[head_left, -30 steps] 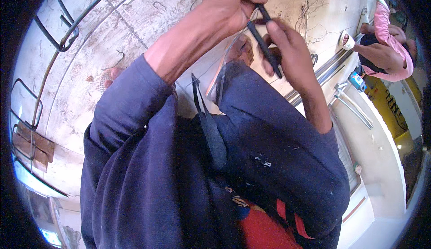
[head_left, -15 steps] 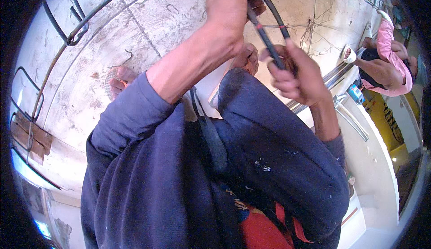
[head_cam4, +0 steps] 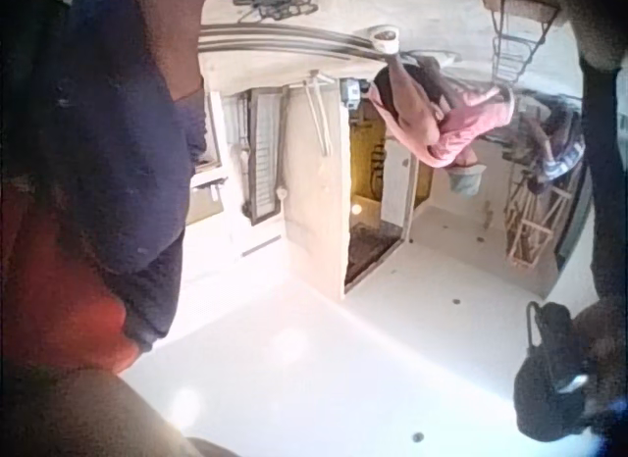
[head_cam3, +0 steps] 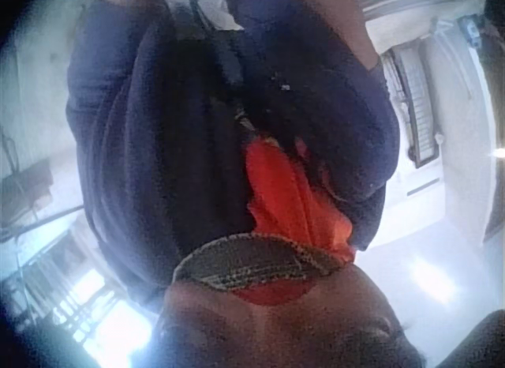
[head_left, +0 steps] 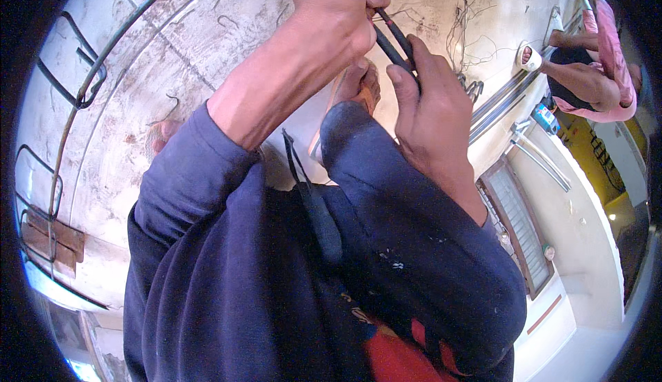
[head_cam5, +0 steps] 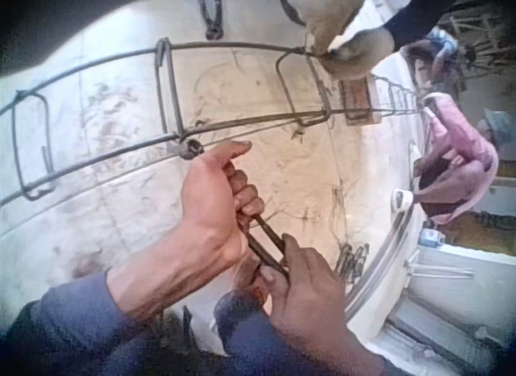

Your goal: The person sits on the floor and uses pliers to twist wire ties around the joints of a metal ladder-like frame. They repeatedly position the wire, wrap it around the intersecting bars, and twist it tight to secure the structure.

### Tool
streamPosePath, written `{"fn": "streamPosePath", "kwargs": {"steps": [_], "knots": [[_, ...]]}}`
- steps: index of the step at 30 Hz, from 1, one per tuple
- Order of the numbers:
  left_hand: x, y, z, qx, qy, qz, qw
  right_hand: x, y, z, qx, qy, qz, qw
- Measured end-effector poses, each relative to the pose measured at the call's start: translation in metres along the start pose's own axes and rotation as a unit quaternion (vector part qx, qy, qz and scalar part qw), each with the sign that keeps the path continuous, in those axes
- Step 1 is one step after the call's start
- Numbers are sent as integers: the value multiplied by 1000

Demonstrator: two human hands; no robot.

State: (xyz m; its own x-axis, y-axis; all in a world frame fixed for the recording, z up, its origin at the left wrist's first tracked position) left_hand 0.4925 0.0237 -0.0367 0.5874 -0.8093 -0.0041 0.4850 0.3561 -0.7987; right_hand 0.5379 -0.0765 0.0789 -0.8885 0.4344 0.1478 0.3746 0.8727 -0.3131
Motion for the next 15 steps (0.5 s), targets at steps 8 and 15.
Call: {"fn": "streamPosePath", "kwargs": {"steps": [8,15], "knots": [[-19,-18,-11,-33,135,-32,990,-21,-3,45,305,483,254,781],[-2,1,-14,114,-30,-71,990,-7,-20,52,419,708,363,438]]}}
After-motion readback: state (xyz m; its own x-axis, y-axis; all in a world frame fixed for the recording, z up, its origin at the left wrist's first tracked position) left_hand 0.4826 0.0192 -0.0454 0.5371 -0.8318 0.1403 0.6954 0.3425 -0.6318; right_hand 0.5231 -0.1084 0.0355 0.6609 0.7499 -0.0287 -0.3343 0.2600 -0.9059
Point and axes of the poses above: each hand's wrist, its own y-axis towards the middle knuckle, its own z-axis out of the palm, x = y × z, the point moved 5 cm from there along y, towards the middle knuckle, and after that the axes turned 1 degree about y, right-handed, at the moved point
